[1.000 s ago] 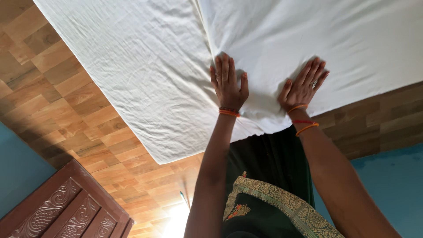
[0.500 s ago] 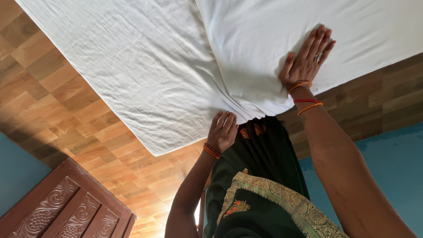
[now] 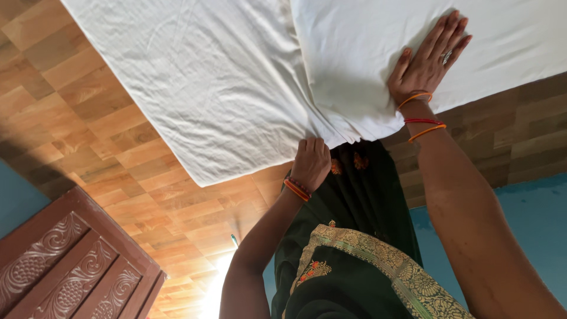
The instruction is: The person folds a white bedsheet while it lies on a bed by repeatedly smoothing the surface with both hands and aligning the edges.
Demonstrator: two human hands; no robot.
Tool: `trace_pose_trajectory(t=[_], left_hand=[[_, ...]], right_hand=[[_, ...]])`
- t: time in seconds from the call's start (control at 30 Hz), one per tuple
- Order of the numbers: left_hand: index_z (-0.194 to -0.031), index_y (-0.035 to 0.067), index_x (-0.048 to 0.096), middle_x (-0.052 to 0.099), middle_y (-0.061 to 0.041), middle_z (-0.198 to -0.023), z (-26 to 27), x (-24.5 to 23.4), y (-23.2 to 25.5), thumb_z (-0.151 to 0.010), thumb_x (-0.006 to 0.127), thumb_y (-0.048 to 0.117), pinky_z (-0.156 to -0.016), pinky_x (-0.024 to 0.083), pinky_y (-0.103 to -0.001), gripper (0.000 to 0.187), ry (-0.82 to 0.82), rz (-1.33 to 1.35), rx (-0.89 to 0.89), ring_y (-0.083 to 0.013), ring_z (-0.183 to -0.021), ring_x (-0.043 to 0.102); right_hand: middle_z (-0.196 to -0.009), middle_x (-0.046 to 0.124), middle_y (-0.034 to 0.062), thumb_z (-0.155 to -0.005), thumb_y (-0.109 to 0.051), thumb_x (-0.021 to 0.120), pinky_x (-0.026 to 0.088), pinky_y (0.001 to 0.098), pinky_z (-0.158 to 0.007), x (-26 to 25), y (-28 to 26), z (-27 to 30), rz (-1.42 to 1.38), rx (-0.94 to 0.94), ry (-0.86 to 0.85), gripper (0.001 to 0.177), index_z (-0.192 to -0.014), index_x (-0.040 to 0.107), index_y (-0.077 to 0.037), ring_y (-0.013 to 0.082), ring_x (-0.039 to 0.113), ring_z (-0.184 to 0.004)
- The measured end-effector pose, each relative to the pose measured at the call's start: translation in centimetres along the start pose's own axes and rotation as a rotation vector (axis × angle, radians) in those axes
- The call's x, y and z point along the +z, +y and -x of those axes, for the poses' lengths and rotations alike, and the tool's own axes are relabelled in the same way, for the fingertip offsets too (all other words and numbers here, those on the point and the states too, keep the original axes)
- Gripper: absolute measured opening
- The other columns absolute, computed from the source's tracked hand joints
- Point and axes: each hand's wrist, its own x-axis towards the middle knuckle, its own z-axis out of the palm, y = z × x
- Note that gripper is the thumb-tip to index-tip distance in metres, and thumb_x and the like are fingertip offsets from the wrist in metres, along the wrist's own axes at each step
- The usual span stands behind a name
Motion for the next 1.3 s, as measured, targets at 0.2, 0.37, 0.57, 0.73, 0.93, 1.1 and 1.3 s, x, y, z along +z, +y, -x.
trace_pose_trajectory(t=[0.2,0.37,0.57,0.73,0.93,1.1,1.3], left_hand=[[-0.088,-0.003,0.073,0.065,-0.023,-0.096,4.6,1.7,-3.4,-0.085,0.064,0.014,-0.092,0.049,-0.056,0.019,-0.209,-0.088,-0.003,-0.0399,-0.104,0.060],[-0.085,-0.007,0.072,0.065,-0.022,-0.093,10.9,0.7,-9.6,-0.080,0.065,0.007,-0.077,0.051,-0.046,0.016,-0.273,-0.163,-0.188,-0.0367,-0.094,0.062],[-0.086,0.003,0.071,0.065,-0.016,-0.097,8.0,-0.8,-8.1,-0.073,0.070,0.014,-0.076,0.050,-0.047,0.018,-0.305,-0.181,-0.265,-0.0304,-0.089,0.062],[-0.110,0.000,0.069,0.067,-0.018,-0.123,3.2,-2.0,-6.9,-0.091,0.069,0.023,-0.107,0.045,-0.051,0.030,0.184,0.099,-0.229,-0.0312,-0.119,0.062],[-0.156,-0.001,0.041,0.034,-0.018,-0.165,-2.8,-2.5,-13.2,-0.103,0.053,0.040,-0.127,0.012,-0.055,0.069,0.379,0.069,-0.382,-0.0311,-0.155,0.026],[-0.161,0.004,0.039,0.033,-0.013,-0.170,-3.7,-1.2,-12.8,-0.107,0.050,0.036,-0.132,0.013,-0.052,0.064,0.443,0.025,-0.494,-0.0271,-0.159,0.025],[-0.159,0.009,0.042,0.033,-0.012,-0.168,-3.6,-0.7,-13.2,-0.106,0.047,0.039,-0.131,0.012,-0.051,0.061,0.401,0.050,-0.535,-0.0257,-0.158,0.025]], right_hand=[[-0.178,0.005,0.0236,-0.120,-0.040,0.029,-0.001,0.0561,-0.135,0.0,0.0,1.1,0.050,-0.051,-0.015,0.071,-0.168,0.009,0.008,0.0404,-0.002,-0.165],[-0.172,0.000,0.0302,-0.114,-0.043,0.033,-0.002,0.0609,-0.131,-0.8,-4.1,5.4,-0.005,-0.178,-0.283,0.081,-0.164,0.007,0.014,0.0451,-0.007,-0.159],[-0.173,-0.004,0.0274,-0.114,-0.046,0.034,-0.004,0.0591,-0.133,0.3,-6.0,7.7,-0.027,-0.315,-0.162,0.082,-0.164,0.003,0.012,0.0410,-0.012,-0.159],[-0.172,0.002,0.0281,-0.114,-0.042,0.040,-0.002,0.0620,-0.131,0.7,-5.3,8.4,-0.122,-0.358,-0.069,0.080,-0.163,0.007,0.012,0.0439,-0.007,-0.160],[-0.171,0.006,0.0293,-0.113,-0.043,0.040,0.000,0.0630,-0.131,0.0,-5.7,8.2,-0.143,-0.339,-0.087,0.079,-0.162,0.011,0.013,0.0455,-0.003,-0.159],[-0.170,0.006,0.0311,-0.112,-0.042,0.038,0.000,0.0635,-0.130,-0.3,-6.0,8.0,-0.142,-0.342,-0.089,0.079,-0.160,0.012,0.015,0.0466,-0.003,-0.158],[-0.169,0.004,0.0331,-0.111,-0.034,0.031,-0.002,0.0663,-0.129,0.5,-7.9,8.6,-0.163,-0.285,-0.015,0.072,-0.159,0.012,0.017,0.0488,-0.006,-0.159]])
